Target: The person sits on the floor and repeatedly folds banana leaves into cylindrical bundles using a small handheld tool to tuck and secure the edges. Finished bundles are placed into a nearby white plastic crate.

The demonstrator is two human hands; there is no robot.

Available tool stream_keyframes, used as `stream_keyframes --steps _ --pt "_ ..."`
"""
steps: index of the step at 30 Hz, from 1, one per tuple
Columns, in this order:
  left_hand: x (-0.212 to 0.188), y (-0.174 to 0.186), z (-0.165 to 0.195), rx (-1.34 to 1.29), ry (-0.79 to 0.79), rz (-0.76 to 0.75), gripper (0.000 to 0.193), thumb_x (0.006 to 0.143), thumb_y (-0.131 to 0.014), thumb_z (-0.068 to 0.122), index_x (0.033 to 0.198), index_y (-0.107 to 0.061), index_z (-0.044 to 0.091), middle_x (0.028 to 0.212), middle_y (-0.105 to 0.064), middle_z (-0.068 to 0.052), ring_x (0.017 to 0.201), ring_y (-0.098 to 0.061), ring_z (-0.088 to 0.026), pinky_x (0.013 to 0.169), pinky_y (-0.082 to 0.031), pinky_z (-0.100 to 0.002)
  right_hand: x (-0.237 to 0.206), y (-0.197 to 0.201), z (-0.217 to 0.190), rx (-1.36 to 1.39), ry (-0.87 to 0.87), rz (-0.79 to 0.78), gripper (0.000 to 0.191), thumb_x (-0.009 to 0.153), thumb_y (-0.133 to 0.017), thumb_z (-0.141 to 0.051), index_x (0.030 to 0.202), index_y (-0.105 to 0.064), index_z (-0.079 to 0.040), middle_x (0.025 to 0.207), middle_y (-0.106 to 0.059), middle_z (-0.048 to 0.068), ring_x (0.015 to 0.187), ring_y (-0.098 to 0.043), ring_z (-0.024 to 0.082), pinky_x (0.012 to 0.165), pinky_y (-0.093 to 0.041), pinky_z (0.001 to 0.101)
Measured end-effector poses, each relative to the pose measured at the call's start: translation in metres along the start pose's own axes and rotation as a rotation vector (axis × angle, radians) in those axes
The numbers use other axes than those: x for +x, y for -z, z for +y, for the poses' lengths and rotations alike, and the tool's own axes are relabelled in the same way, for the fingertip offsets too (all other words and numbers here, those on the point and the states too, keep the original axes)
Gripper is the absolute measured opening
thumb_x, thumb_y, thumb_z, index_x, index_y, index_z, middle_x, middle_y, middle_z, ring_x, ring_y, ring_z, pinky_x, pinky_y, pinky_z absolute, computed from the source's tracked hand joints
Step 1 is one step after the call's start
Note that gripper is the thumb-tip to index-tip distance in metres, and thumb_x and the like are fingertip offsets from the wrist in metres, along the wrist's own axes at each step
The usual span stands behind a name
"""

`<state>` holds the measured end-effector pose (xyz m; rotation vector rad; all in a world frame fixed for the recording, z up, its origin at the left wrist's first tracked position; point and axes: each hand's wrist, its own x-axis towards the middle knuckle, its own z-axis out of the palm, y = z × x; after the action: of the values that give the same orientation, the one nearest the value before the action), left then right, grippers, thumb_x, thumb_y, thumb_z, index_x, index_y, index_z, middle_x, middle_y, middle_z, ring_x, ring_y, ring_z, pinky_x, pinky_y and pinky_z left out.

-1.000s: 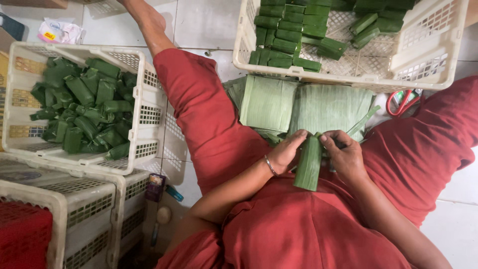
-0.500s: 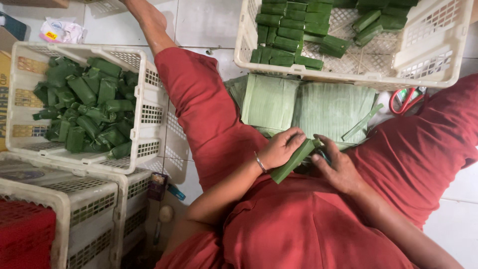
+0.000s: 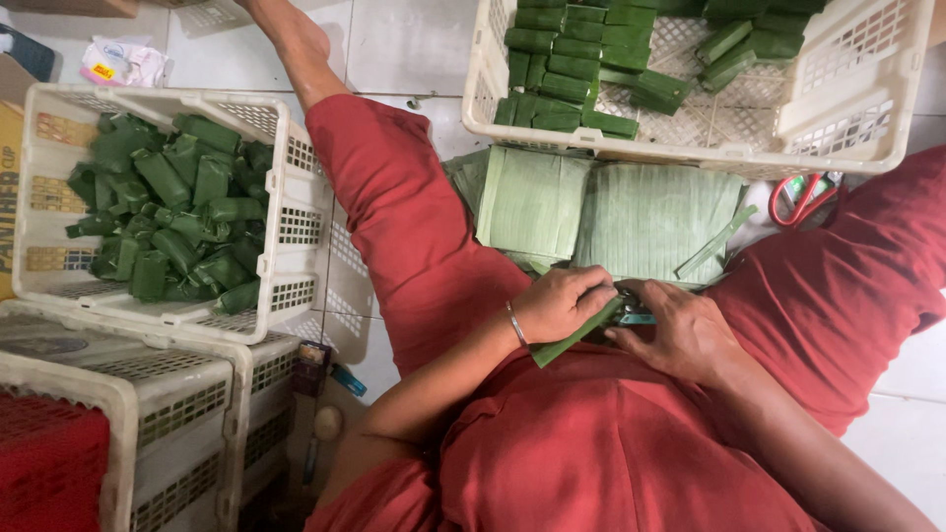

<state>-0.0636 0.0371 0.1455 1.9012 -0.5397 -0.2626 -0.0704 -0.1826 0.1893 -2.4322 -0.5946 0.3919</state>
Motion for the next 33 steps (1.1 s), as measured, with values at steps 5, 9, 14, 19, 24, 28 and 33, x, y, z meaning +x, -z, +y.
stream_keyframes --steps 5,9,14,19,24,28,33 --pt "-0.002 -0.004 0.001 0.084 -0.033 -0.007 0.023 0.105 -0.058 0.030 0.108 -0.060 0.007 0.090 -0.069 -0.017 0.084 -0.068 -0.038 0.071 -0.052 -0.047 -0.007 -0.021 0.015 -0.093 0.077 0.101 0.053 0.073 -0.081 -0.035 0.112 -0.063 -0.003 0.097 -0.071 0.016 0.090 -0.070 0.035 0.075 -0.057 0.0449" --pt "-0.005 -0.011 -0.006 0.101 -0.055 0.001 0.023 0.105 -0.058 0.030 0.106 -0.059 0.007 0.090 -0.069 -0.016 0.087 -0.068 -0.039 0.072 -0.052 -0.048 -0.010 -0.044 0.037 -0.171 0.137 0.082 0.042 0.081 -0.079 -0.034 0.107 -0.063 -0.005 0.089 -0.071 0.014 0.082 -0.071 0.034 0.069 -0.056 0.0466" --pt "-0.007 -0.021 -0.027 0.076 -0.022 -0.032 0.023 0.106 -0.056 0.030 0.106 -0.060 0.007 0.090 -0.070 -0.016 0.086 -0.068 -0.038 0.072 -0.053 -0.047 -0.009 -0.066 0.046 -0.222 0.074 0.053 0.040 0.085 -0.078 -0.037 0.102 -0.061 -0.005 0.083 -0.070 0.015 0.076 -0.071 0.035 0.065 -0.056 0.0485" --pt "-0.005 -0.024 -0.050 -0.128 0.242 -0.091 0.033 0.108 -0.051 0.036 0.114 -0.062 0.006 0.078 -0.068 -0.012 0.071 -0.070 -0.026 0.066 -0.056 -0.038 -0.006 -0.047 0.043 0.358 -0.057 0.019 0.047 0.094 -0.065 -0.024 0.137 -0.055 -0.008 0.095 -0.073 0.010 0.082 -0.069 0.020 0.074 -0.055 0.0343" --pt "0.004 -0.017 -0.047 -0.755 0.403 -0.215 0.041 0.111 -0.048 0.043 0.118 -0.059 0.004 0.092 -0.069 -0.009 0.074 -0.073 -0.019 0.064 -0.060 -0.031 0.001 -0.038 0.036 0.570 -0.074 0.236 0.051 0.093 -0.070 -0.013 0.142 -0.056 -0.007 0.105 -0.069 0.006 0.078 -0.060 0.009 0.070 -0.052 0.0250" --pt "0.013 0.015 -0.036 -1.077 0.588 -0.290 0.048 0.099 -0.047 0.045 0.139 -0.048 0.019 0.104 -0.071 -0.012 0.076 -0.075 -0.018 0.053 -0.060 -0.034 0.007 -0.035 0.037 0.549 -0.325 0.286 0.040 0.096 -0.071 -0.010 0.136 -0.065 -0.005 0.089 -0.072 0.005 0.076 -0.064 0.008 0.067 -0.053 0.0242" --pt "0.014 0.024 -0.019 -1.280 0.164 -0.048 0.056 0.108 -0.064 0.025 0.151 -0.044 -0.003 0.139 -0.063 -0.013 0.110 -0.066 -0.016 0.096 -0.056 -0.030 0.001 -0.025 0.040 0.669 -0.436 0.253 0.046 0.094 -0.069 -0.009 0.139 -0.061 -0.005 0.086 -0.073 0.004 0.066 -0.063 0.008 0.056 -0.051 0.0254"
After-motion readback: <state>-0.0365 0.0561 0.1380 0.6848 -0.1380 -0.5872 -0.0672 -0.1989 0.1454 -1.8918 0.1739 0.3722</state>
